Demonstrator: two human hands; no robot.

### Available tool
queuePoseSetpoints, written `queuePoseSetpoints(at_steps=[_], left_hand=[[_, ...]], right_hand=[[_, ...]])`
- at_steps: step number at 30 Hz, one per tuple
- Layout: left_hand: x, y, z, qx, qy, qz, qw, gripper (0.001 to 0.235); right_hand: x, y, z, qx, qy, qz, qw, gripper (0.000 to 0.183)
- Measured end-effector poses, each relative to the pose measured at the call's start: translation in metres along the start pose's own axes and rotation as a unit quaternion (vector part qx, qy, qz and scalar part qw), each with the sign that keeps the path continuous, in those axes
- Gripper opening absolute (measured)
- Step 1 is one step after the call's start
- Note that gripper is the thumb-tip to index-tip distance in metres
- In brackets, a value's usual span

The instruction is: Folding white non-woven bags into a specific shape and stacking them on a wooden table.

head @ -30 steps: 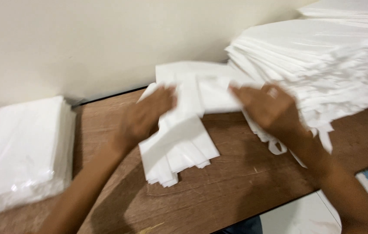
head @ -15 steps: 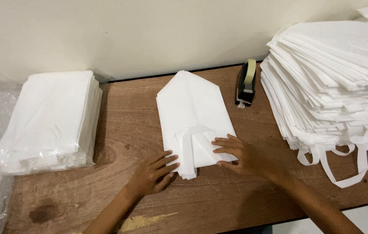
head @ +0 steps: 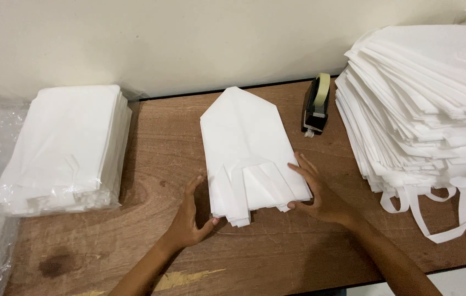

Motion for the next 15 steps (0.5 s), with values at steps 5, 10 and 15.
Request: queuePoseSetpoints(at_steps=[5, 10, 15], left_hand=[[0.001, 0.0, -0.003, 0.127, -0.12, -0.054, 0.983, 0.105], [0.001, 0.007, -0.002, 0.23, -0.255, -0.059, 0.937, 0.115], [0.002, 0.006, -0.002, 0.171, -0.183, 0.002, 0.968, 0.112]], right_hand=[[0.003, -0.014, 0.003, 0.022, 0.14, -0.033, 0.989, 0.13], [0.02, -0.012, -0.001, 0.022, 0.209, -0.054, 0.976, 0.117], [0.023, -0.013, -0.002, 0.022, 0.25, -0.054, 0.967, 0.118]])
Point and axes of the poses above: each hand's wrist, its own z-axis away from the middle knuckle, its own y-axis out of the palm, x = y × z, the point moved 1 cm from there along -z, towards the middle knuckle, and after that the axes turned 14 degrees about -z, right-handed, at the moved point
